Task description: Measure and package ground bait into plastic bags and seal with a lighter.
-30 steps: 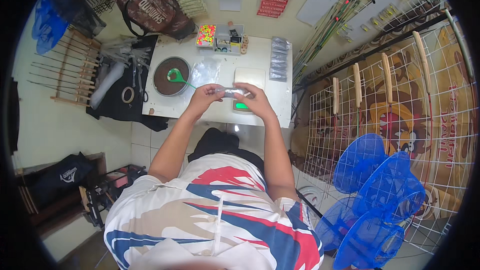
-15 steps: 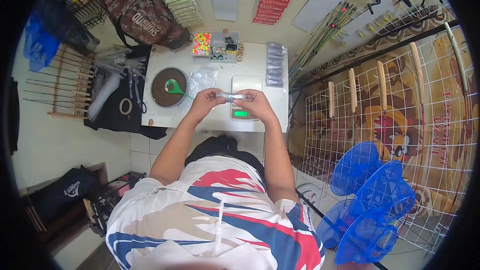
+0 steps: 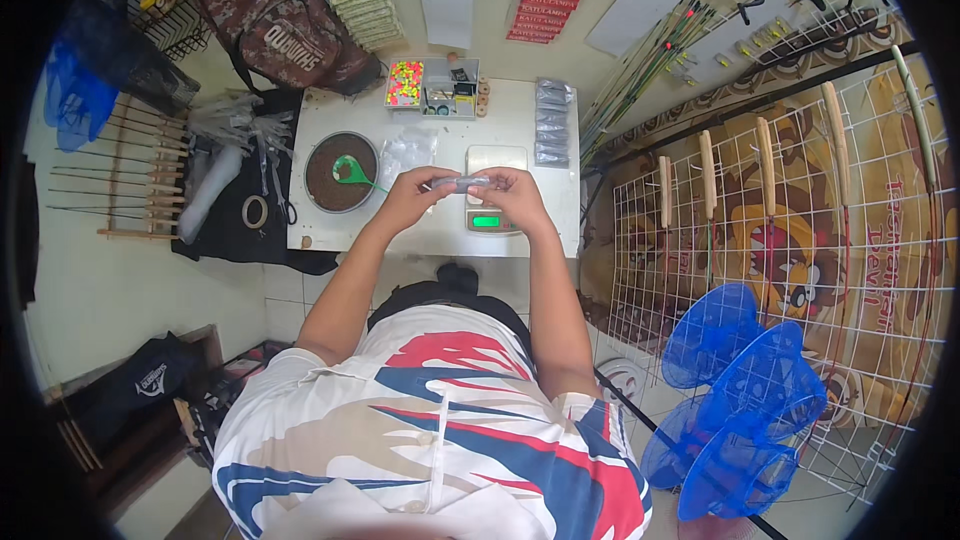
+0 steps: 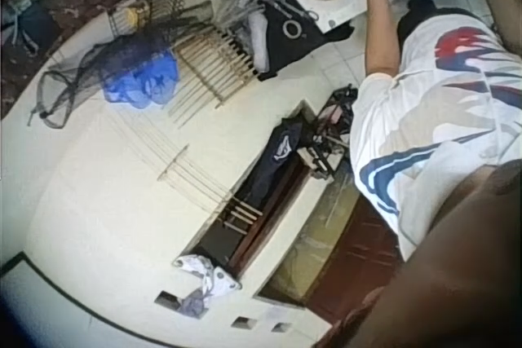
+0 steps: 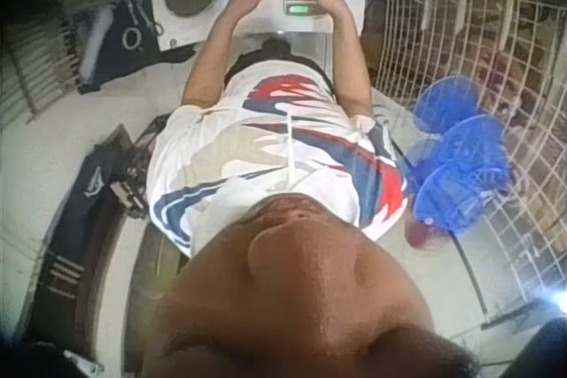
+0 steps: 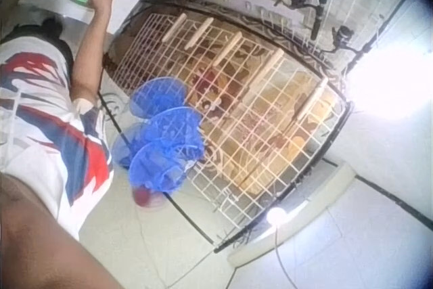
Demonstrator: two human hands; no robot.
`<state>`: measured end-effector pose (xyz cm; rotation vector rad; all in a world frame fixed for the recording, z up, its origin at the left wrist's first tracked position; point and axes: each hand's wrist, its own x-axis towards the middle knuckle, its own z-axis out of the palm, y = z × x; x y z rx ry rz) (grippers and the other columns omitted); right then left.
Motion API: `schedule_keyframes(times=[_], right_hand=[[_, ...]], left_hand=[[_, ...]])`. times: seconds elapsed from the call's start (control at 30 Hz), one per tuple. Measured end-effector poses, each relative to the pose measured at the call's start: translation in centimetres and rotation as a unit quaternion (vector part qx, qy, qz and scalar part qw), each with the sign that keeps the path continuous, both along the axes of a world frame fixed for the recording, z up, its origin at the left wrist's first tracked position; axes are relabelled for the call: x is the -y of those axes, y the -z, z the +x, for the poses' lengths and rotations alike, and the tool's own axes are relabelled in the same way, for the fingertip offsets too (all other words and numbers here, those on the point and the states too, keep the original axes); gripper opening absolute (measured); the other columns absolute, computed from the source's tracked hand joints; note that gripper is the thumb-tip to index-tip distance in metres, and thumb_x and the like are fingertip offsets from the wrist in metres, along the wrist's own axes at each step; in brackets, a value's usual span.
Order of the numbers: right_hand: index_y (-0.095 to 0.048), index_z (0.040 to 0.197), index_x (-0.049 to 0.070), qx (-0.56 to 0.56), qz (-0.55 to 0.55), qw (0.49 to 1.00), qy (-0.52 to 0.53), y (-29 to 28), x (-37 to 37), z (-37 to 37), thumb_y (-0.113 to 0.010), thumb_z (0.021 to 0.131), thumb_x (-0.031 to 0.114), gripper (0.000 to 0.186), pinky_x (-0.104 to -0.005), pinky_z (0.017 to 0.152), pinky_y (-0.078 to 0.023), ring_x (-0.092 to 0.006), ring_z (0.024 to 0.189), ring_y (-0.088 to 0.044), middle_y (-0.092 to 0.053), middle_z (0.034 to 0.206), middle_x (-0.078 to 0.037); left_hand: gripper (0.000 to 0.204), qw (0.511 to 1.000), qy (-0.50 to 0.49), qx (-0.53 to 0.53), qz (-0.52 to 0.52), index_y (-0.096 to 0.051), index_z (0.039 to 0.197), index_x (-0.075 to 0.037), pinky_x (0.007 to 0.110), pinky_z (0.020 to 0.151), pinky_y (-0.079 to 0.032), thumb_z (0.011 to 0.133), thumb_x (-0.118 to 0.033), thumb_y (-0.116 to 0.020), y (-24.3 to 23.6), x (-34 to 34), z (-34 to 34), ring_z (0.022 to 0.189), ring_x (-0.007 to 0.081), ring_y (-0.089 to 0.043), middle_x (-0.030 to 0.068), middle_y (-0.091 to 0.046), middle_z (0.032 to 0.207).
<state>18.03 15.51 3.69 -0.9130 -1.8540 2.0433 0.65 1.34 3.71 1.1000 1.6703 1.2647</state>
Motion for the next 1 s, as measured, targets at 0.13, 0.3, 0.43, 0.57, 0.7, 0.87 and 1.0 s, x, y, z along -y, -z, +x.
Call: schedule_keyframes(times=[0.13, 0.3, 0.43, 0.57, 0.7, 0.87, 1.0], right_hand=[[-0.069, 0.103, -0.001, -0.013, -0.009, 1.000, 0.013, -0.2, 0.5, 0.3, -0.077, 0.080, 0.006, 0.025, -0.0224, 0.063, -0.047, -0.0069, 0.069, -0.058, -0.068, 0.083, -0.003], [-0.067, 0.105, -0.003, -0.008, -0.034, 0.998, 0.044, 0.0, 0.8, 0.8, -0.077, 0.080, 0.006, 0.028, -0.0236, 0.066, -0.051, -0.0086, 0.073, -0.061, -0.069, 0.085, -0.005], [-0.067, 0.104, -0.003, -0.017, -0.036, 0.998, 0.050, -0.3, 1.0, 1.3, -0.077, 0.080, 0.006, 0.028, -0.0252, 0.063, -0.052, -0.0098, 0.070, -0.062, -0.068, 0.082, -0.005], [-0.068, 0.102, -0.002, 0.005, -0.064, 0.997, 0.030, -0.7, 1.2, 1.9, -0.077, 0.081, 0.010, 0.026, -0.0258, 0.054, -0.050, -0.0101, 0.065, -0.061, -0.067, 0.077, -0.004], [-0.068, 0.104, 0.002, -0.013, -0.069, 0.997, 0.028, 0.0, 1.4, 2.5, -0.078, 0.082, 0.024, 0.032, -0.0201, 0.046, -0.038, -0.0075, 0.067, -0.064, -0.068, 0.078, -0.002], [-0.062, 0.113, 0.001, -0.030, -0.049, 0.998, 0.022, 0.9, 1.0, 3.0, -0.072, 0.088, 0.023, 0.035, -0.0224, 0.047, -0.043, -0.0089, 0.065, -0.061, -0.064, 0.079, -0.002], [-0.059, 0.114, 0.000, -0.041, -0.025, 0.998, 0.045, 1.2, 0.8, 3.5, -0.069, 0.090, 0.022, 0.034, -0.0233, 0.048, -0.045, -0.0099, 0.063, -0.059, -0.061, 0.082, -0.002]], left_hand=[[0.029, 0.996, -0.003, 0.069, -0.049, -0.071, 0.111, -0.008, 0.025, 0.069, -0.047, 0.088, -0.026, -0.070, -0.1, 0.4, 0.2, 0.077, 0.0104, -0.058, 0.0044, -0.069, 0.092], [0.031, 0.987, -0.009, 0.154, -0.041, -0.068, 0.113, -0.007, 0.023, 0.063, -0.045, 0.088, -0.026, -0.071, 0.1, 0.8, 0.9, 0.073, 0.0079, -0.056, 0.0013, -0.066, 0.085], [0.032, 0.985, -0.002, 0.172, -0.025, -0.066, 0.114, -0.006, 0.022, 0.060, -0.044, 0.088, -0.024, -0.071, 0.0, 1.5, 1.2, 0.072, 0.0074, -0.056, 0.0017, -0.066, 0.084], [0.030, 0.987, -0.009, 0.156, -0.048, -0.065, 0.111, -0.004, 0.023, 0.055, -0.043, 0.088, -0.022, -0.071, 0.5, 1.9, 1.3, 0.067, 0.0071, -0.056, 0.0011, -0.064, 0.081], [0.030, 0.980, -0.050, 0.188, -0.038, -0.066, 0.109, -0.002, 0.021, 0.050, -0.041, 0.088, -0.023, -0.072, 0.9, 1.5, 1.9, 0.064, 0.0066, -0.055, 0.0010, -0.064, 0.078], [0.030, 0.976, -0.053, 0.206, -0.056, -0.066, 0.107, -0.001, 0.021, 0.047, -0.040, 0.088, -0.024, -0.072, 0.5, 0.7, 1.8, 0.065, 0.0063, -0.055, 0.0021, -0.065, 0.080], [0.030, 0.962, -0.046, 0.257, -0.080, -0.065, 0.109, -0.001, 0.020, 0.046, -0.040, 0.088, -0.023, -0.071, 0.8, -0.3, 1.9, 0.070, 0.0067, -0.058, 0.0037, -0.068, 0.085]])
